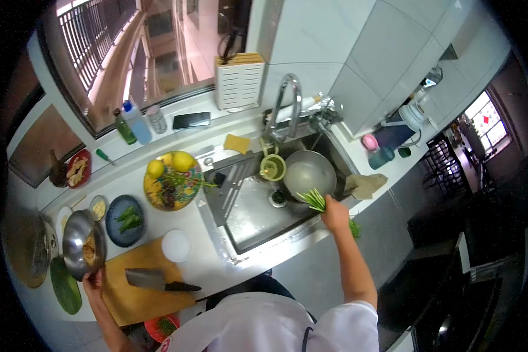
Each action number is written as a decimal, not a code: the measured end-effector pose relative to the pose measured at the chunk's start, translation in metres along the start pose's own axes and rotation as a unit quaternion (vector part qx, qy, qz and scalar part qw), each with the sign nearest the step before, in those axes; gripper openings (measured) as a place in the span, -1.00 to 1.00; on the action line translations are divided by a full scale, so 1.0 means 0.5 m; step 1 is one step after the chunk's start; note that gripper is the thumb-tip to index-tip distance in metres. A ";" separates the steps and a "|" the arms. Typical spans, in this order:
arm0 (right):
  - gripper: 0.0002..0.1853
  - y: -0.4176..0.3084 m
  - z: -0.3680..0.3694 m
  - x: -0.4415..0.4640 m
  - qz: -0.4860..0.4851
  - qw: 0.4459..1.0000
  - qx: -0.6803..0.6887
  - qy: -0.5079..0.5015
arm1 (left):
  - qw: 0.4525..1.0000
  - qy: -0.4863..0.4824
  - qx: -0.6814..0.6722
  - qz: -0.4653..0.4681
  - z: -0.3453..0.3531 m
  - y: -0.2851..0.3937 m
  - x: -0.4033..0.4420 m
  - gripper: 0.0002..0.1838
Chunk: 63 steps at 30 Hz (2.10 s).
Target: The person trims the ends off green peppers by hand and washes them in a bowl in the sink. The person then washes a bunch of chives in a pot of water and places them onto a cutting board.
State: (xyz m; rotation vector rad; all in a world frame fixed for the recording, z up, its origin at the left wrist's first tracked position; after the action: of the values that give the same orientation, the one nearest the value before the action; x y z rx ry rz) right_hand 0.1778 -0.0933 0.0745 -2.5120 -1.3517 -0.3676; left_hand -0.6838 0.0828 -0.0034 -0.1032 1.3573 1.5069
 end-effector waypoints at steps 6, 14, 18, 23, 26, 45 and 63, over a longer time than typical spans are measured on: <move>-0.75 0.117 0.019 0.084 -0.075 0.995 -0.032 -0.065 | 0.994 0.082 -0.072 -0.009 0.021 -0.030 0.026 -0.75; -0.79 0.205 0.081 0.147 -0.124 0.982 -0.057 -0.128 | 0.982 0.084 -0.170 -0.008 0.086 -0.066 -0.021 -0.60; -0.79 0.210 0.104 0.157 -0.144 0.977 -0.065 -0.142 | 0.991 0.086 -0.088 0.045 0.105 -0.083 -0.088 -0.60; -0.77 0.190 0.130 0.151 -0.144 0.972 -0.078 -0.170 | 0.939 0.264 -0.022 0.219 0.081 -0.145 -0.174 -0.46; -0.72 0.170 0.161 0.156 -0.167 0.961 -0.072 -0.207 | 0.847 0.247 0.116 0.457 0.137 -0.223 -0.348 -0.49; -0.65 0.220 0.506 0.248 -0.178 0.905 0.016 -0.387 | 0.885 -0.243 0.387 0.087 0.646 -0.999 -0.834 -0.71; -0.45 0.190 0.149 0.218 -0.226 0.852 0.458 -0.113 | 0.945 -0.149 0.116 -0.269 0.806 -1.321 -0.767 -0.71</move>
State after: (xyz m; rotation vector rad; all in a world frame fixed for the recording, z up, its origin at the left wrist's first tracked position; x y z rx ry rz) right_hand 0.3228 -0.0337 0.0317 -1.4638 -1.6618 0.4321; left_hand 0.1762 0.0207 -0.0539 -0.0832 1.1328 0.8591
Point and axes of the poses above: each hand's wrist, its own x-axis towards the middle knuckle, its own z-axis out of the palm, y = z × x, the point moved 2 cm from there along x, towards the middle knuckle, and after that the axes turned 15 degrees about y, right-handed, at the moved point
